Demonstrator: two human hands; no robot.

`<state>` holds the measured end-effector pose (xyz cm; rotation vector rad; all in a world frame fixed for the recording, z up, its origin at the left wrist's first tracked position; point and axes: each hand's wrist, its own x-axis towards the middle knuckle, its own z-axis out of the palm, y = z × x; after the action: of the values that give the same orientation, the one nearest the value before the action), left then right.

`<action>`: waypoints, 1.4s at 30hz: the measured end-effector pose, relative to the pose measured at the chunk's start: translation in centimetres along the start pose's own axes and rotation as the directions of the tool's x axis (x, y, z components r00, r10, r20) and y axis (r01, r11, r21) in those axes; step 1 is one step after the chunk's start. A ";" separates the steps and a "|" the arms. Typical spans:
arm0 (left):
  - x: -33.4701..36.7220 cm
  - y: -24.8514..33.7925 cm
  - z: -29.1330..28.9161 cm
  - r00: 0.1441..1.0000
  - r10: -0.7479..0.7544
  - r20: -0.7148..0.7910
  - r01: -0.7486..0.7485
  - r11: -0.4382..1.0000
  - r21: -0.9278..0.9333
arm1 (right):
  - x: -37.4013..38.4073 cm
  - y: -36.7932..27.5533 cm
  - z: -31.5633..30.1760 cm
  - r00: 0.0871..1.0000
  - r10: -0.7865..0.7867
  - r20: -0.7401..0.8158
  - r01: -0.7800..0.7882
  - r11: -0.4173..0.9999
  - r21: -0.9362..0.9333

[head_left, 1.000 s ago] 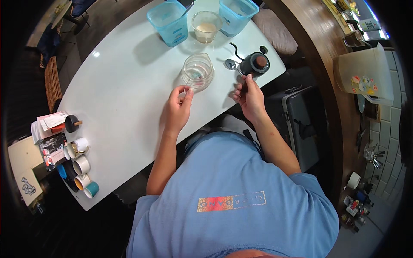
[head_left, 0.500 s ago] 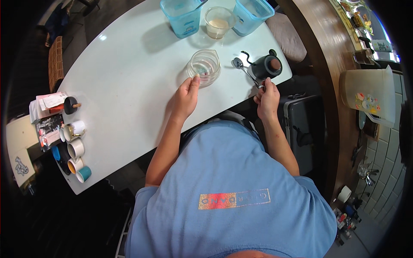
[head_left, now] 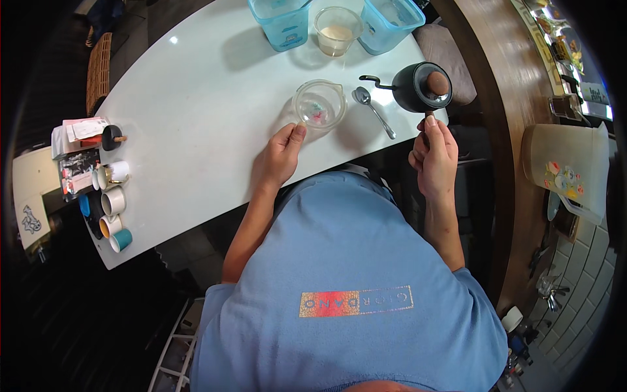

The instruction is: The person pours liquid from a kettle into a container, transfers it to a glass, adds a spoonful of purple powder, stirs it, and pours more liquid from a large pitcher into the glass.

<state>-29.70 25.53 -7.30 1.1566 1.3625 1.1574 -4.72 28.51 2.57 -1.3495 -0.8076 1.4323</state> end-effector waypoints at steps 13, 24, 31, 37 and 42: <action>-1.0 0.0 0.9 0.997 -0.079 -0.007 0.078 0.993 -0.091 | -0.1 -1.3 0.9 0.994 -0.011 0.113 0.027 0.989 -0.143; -0.9 -0.2 1.5 0.994 -0.108 0.000 0.107 0.984 -0.139 | 0.3 -1.4 1.1 0.989 0.000 0.148 0.027 0.983 -0.183; -0.3 -0.8 1.8 0.996 -0.090 0.018 0.092 0.974 -0.209 | 0.4 -1.6 0.8 0.987 -0.028 0.155 0.061 0.976 -0.211; 0.0 -0.2 2.2 0.995 -0.105 -0.004 0.102 0.978 -0.183 | 0.4 -1.7 0.8 0.990 -0.027 0.138 0.058 0.973 -0.225; 0.2 0.1 1.8 0.998 -0.037 -0.055 0.029 0.991 -0.130 | 0.5 -1.8 0.6 0.990 -0.021 0.138 0.050 0.976 -0.210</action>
<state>-27.88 25.86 -7.36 1.0117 1.3242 1.2447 -4.90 29.57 4.19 -1.4008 -1.0950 1.4529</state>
